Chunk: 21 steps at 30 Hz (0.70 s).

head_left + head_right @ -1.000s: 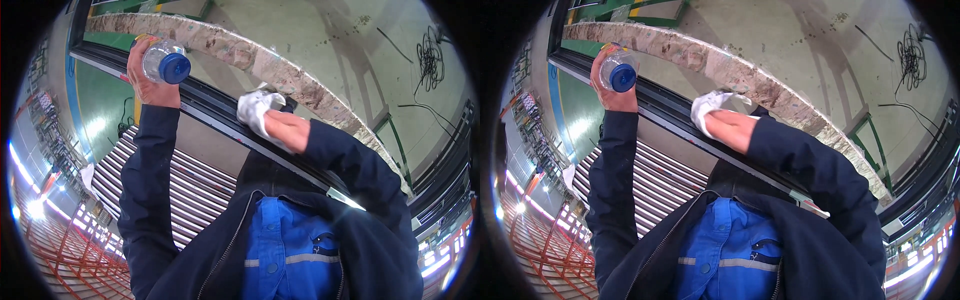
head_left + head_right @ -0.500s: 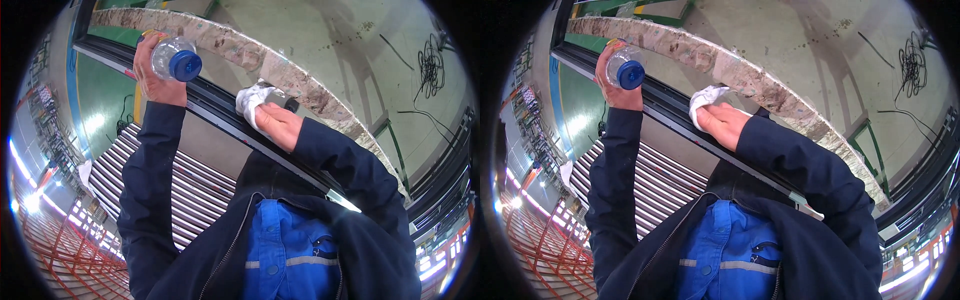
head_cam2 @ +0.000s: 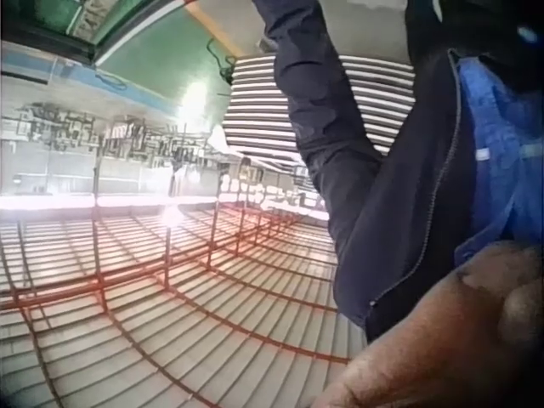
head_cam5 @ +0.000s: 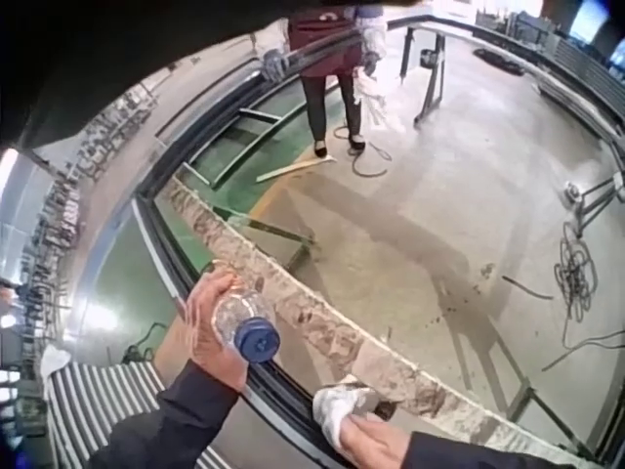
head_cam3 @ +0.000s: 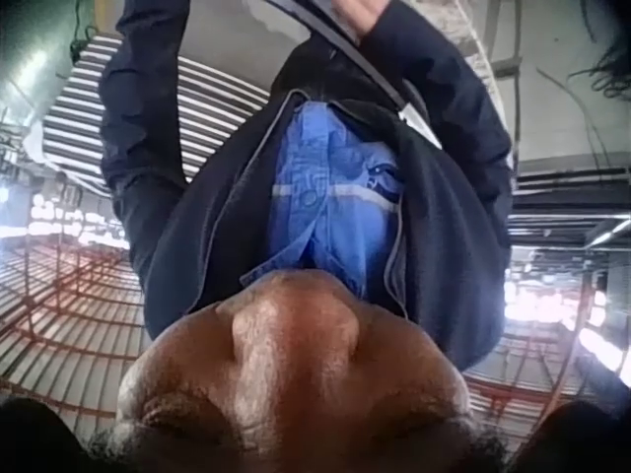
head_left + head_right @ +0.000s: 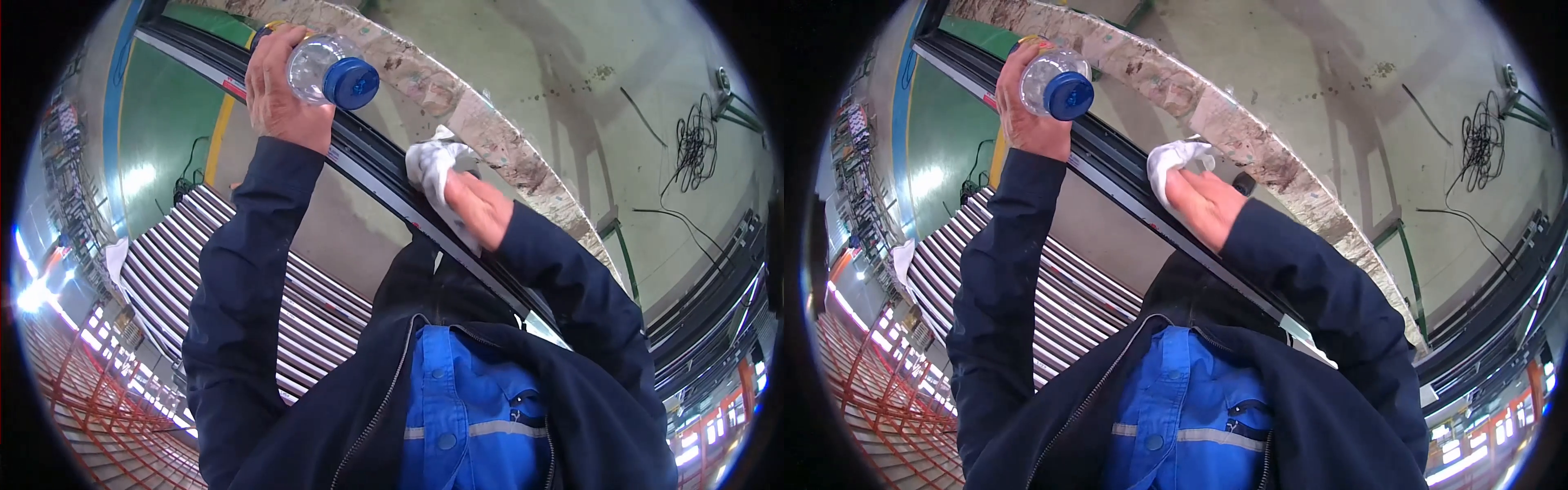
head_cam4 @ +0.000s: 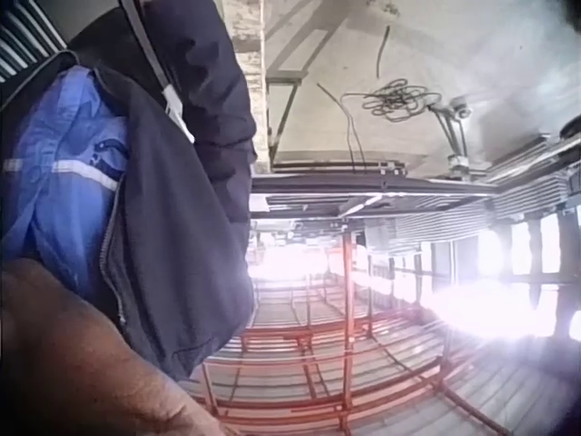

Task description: Wiping down a long metal beam or structural frame using a cleaning cloth and liquid from a bottle.

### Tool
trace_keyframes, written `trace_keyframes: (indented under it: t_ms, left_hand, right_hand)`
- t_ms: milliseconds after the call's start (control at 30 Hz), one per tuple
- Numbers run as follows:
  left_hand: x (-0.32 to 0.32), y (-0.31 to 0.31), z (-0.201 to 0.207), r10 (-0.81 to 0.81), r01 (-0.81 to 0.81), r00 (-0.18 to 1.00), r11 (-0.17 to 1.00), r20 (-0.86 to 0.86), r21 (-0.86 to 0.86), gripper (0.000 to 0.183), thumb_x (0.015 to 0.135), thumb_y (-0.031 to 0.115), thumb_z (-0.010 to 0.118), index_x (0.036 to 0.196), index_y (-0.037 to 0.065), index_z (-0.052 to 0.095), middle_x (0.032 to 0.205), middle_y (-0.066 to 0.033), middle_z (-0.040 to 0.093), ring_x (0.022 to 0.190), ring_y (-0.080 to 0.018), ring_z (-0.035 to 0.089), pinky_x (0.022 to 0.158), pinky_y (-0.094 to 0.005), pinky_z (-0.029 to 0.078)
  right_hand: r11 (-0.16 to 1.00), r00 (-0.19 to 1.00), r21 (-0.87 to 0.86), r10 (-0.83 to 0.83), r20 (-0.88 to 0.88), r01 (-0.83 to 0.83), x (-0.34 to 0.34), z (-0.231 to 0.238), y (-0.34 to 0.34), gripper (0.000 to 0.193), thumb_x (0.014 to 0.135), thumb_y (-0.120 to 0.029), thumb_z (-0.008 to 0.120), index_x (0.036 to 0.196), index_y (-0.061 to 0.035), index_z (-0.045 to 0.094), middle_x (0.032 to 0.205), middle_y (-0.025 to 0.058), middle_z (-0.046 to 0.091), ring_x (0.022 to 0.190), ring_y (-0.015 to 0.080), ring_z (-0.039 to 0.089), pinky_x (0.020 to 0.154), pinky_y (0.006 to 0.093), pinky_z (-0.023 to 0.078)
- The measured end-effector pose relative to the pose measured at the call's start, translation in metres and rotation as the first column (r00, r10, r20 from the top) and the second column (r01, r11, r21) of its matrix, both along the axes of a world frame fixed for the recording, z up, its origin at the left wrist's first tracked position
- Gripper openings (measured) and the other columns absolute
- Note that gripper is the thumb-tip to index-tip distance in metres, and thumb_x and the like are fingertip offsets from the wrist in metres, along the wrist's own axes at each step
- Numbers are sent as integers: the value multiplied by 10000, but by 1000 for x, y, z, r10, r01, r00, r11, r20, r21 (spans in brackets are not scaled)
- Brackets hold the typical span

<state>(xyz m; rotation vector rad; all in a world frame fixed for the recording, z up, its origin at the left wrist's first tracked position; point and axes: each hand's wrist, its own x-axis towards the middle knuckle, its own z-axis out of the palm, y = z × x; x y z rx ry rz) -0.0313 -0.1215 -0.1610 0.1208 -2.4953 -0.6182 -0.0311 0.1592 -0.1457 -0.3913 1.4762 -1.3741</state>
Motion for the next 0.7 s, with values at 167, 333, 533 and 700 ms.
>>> trace_keyframes:
  t_ms: [167,333,533,700]
  left_hand:
    - [-1,-1,-1,11,-11,1000,1000,13,-10,795,536,-23,826,1247,146,512,1245,-50,575,1218,-290,504,1042,-398,381]
    - [0,1,2,29,-29,1000,999,4,-20,794,540,-24,824,1249,149,510,1242,-48,576,1218,-285,505,1039,-397,384]
    - [-1,-1,-4,9,-9,1000,1000,0,20,787,545,-13,830,1245,153,511,1251,-48,572,1222,-278,505,1043,-395,381]
    - [1,-1,1,15,-15,1000,1000,9,-8,794,539,-9,836,1246,152,511,1249,-50,577,1221,-283,506,1044,-396,382]
  right_hand:
    - [992,914,92,39,404,-83,-6,-13,33,605,1013,-495,366,1304,12,523,1200,160,616,1161,210,529,1032,321,360]
    - [997,977,65,16,213,-31,16,-8,48,563,1030,-453,337,1359,-26,501,1282,122,566,1197,168,496,1042,316,354]
    - [994,935,83,30,353,-64,-9,-9,4,563,1028,-442,345,1342,-1,497,1232,172,606,1128,253,555,991,347,403]
    - [997,998,58,47,32,-49,9,1,41,552,1032,-430,322,1334,-5,503,1199,194,598,1118,294,541,996,380,383]
